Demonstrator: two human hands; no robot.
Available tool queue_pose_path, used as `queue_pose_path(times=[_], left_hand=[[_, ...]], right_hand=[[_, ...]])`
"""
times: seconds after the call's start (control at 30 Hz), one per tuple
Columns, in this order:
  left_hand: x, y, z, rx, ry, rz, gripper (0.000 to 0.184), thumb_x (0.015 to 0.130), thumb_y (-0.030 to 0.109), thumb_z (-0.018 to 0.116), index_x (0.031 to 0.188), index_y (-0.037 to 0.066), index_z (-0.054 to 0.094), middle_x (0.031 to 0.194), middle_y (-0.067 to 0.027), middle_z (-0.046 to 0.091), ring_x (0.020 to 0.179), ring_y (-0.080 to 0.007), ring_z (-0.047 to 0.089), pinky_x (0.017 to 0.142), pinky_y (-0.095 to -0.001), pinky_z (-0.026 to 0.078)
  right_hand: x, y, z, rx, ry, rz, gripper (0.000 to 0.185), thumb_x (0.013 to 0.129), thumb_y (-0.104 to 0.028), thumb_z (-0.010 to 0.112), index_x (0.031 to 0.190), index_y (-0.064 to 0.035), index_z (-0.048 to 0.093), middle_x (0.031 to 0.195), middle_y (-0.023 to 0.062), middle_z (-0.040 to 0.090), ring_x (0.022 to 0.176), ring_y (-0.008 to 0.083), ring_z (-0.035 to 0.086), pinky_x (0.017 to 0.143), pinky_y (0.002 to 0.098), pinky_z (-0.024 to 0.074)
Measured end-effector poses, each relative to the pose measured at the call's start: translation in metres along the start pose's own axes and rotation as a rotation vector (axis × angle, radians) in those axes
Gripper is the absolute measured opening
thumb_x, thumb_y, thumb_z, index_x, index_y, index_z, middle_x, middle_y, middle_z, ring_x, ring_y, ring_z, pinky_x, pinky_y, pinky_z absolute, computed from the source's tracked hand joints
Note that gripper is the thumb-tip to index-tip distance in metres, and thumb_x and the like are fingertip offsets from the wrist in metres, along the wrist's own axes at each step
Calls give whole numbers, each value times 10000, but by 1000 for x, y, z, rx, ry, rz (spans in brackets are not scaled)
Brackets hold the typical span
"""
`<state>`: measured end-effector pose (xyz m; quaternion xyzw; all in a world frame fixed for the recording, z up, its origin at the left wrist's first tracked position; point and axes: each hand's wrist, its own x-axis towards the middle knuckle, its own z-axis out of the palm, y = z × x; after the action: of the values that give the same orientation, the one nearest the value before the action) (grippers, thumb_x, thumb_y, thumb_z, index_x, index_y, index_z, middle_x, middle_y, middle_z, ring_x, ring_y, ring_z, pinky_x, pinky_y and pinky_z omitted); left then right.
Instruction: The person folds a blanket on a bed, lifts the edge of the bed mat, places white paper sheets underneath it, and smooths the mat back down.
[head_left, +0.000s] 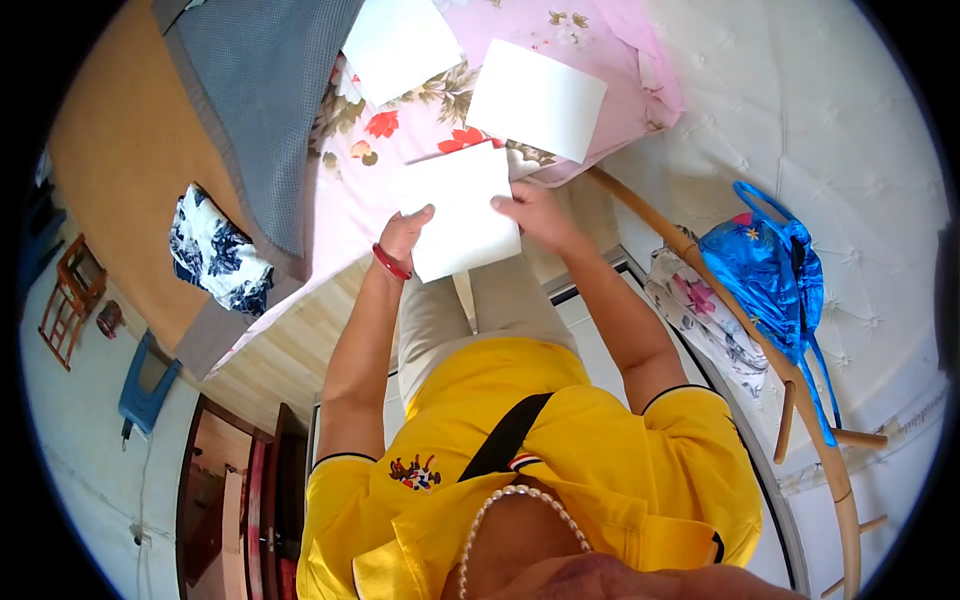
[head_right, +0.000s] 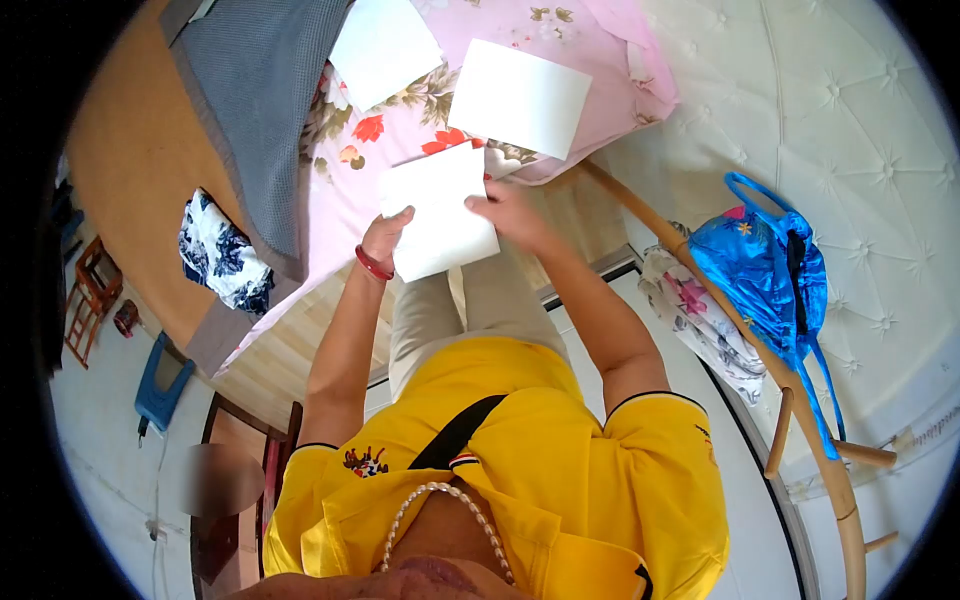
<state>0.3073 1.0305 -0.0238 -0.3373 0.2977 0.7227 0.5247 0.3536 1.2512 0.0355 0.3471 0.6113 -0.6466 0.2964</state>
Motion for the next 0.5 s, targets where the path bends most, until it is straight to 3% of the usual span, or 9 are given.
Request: queue_pose_path(times=[0.07, 0.13, 0.2, 0.3, 0.5], left_hand=[[-10, -4, -7, 15, 47, 56, 411, 790, 73, 572, 1169, -12, 436, 1077, -110, 543, 938, -234, 555, 808, -361, 463], [-19, -10, -21, -10, 69, 126, 400, 796, 56, 557, 1170, -10, 431, 1084, -110, 540, 952, -232, 548, 818, -359, 460], [-33, -14, -21, 3, 146, 163, 394, 797, 51, 554, 1167, -9, 434, 1084, -109, 541, 955, -231, 546, 823, -358, 458], [-44, -17, -32, 25, 191, 250, 444, 798, 77, 559, 1202, -14, 399, 1119, -107, 519, 993, -235, 526, 873, -349, 425], [-50, -7, -22, 43, 225, 319, 352, 800, 75, 577, 1129, -4, 481, 1059, -84, 558, 935, -188, 549, 810, -318, 455]], right_hand=[[9, 7, -18, -91, 315, -11, 228, 774, -193, 601, 915, -14, 598, 777, 31, 581, 663, 115, 529, 594, 258, 441], [30, 21, -44, -101, 758, -210, 227, 749, -183, 606, 869, 9, 593, 761, 59, 576, 691, 134, 540, 649, 274, 441], [48, 34, -80, -368, 952, -240, 283, 729, -188, 628, 917, 16, 572, 750, 55, 563, 671, 147, 533, 634, 282, 444], [63, 45, -100, -105, 946, -217, 364, 709, -190, 652, 977, 29, 538, 751, 56, 553, 662, 147, 525, 623, 284, 444], [55, 44, -91, -17, 924, -227, 456, 717, -193, 656, 1058, 48, 474, 842, 68, 531, 747, 142, 506, 661, 260, 431]])
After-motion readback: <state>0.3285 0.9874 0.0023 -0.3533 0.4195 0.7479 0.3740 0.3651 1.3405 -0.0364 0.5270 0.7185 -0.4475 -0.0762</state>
